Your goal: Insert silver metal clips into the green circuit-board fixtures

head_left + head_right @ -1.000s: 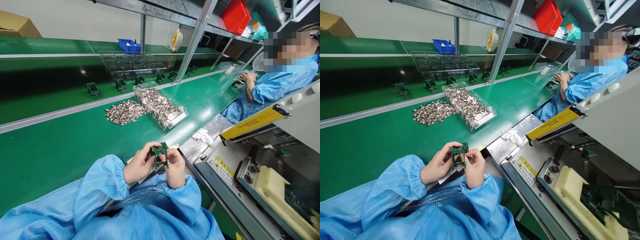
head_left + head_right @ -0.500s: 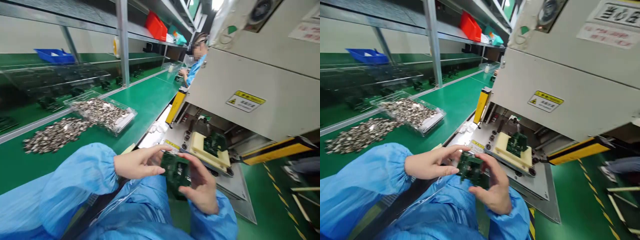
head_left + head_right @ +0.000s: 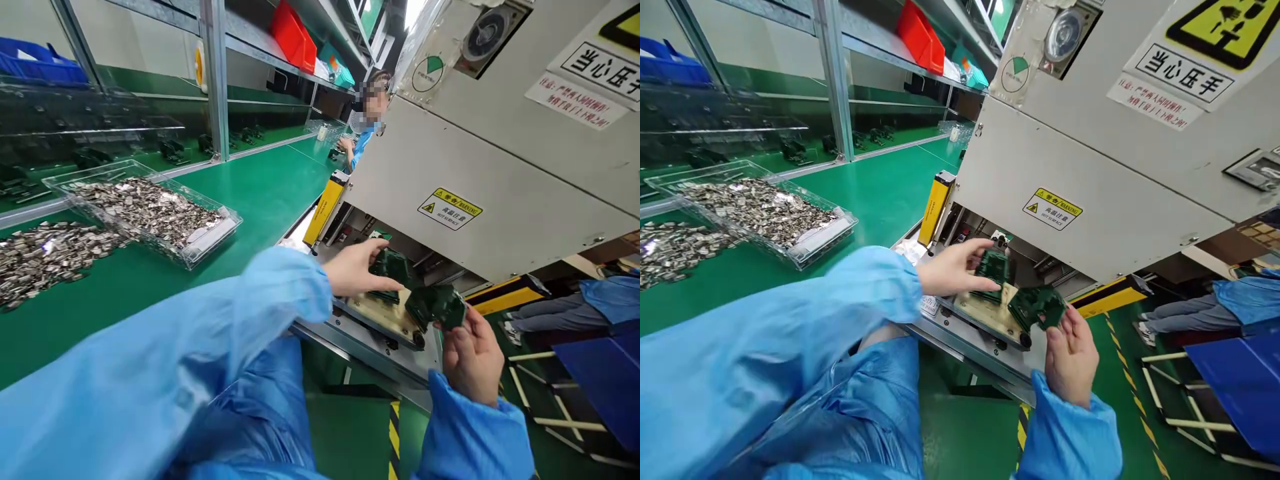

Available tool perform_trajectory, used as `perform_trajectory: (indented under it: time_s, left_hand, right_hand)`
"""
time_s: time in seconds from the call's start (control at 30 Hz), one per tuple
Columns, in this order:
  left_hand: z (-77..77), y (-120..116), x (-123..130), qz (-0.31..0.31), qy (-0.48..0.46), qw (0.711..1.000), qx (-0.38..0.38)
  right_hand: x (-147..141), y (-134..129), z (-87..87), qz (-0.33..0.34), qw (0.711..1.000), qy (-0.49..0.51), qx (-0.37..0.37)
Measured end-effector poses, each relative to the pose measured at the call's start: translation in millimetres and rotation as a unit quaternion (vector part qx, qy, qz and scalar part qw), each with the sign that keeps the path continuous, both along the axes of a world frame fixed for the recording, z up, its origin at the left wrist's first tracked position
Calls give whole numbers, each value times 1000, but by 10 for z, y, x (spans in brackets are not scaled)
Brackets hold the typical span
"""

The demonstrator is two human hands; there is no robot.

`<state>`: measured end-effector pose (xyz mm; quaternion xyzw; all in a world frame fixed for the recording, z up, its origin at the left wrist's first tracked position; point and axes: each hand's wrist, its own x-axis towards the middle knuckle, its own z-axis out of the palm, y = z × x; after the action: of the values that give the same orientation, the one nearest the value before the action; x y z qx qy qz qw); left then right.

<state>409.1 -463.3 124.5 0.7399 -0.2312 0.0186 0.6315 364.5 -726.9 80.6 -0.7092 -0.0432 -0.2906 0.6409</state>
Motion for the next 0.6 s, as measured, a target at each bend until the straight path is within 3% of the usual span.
perform_trajectory:
  time_s: [0.1, 0.2, 0.27, 0.33, 0.4, 0.47, 0.57, 0.6]
  left_hand:
    - [1, 638, -292, -38, 49, 998, -12]
    - [-108, 1263, -623, -48, 96, 991, 74]
    - [-262, 1535, -791, -37, 141, 982, 123]
    - [-451, 1652, -881, -30, 177, 974, 138]
    - [-623, 1644, -890, -38, 193, 972, 129]
    - [-739, 1579, -842, -69, 203, 970, 119]
    - [-798, 1506, -750, -116, 219, 961, 121]
    - [-797, 1502, -728, -125, 222, 959, 122]
  right_hand:
    - [243, 73, 164, 80, 985, 69, -135]
    - [440, 154, 237, 150, 956, 112, -227]
    - [495, 214, 241, 165, 947, 110, -253]
    - [464, 243, 228, 146, 942, 95, -287]
    - [337, 194, 186, 86, 937, 80, -328]
    - [123, 36, 72, -24, 933, 93, -347]
    - [-278, -350, -296, -243, 905, 194, -289]
    - [-405, -480, -460, -277, 898, 236, -249]
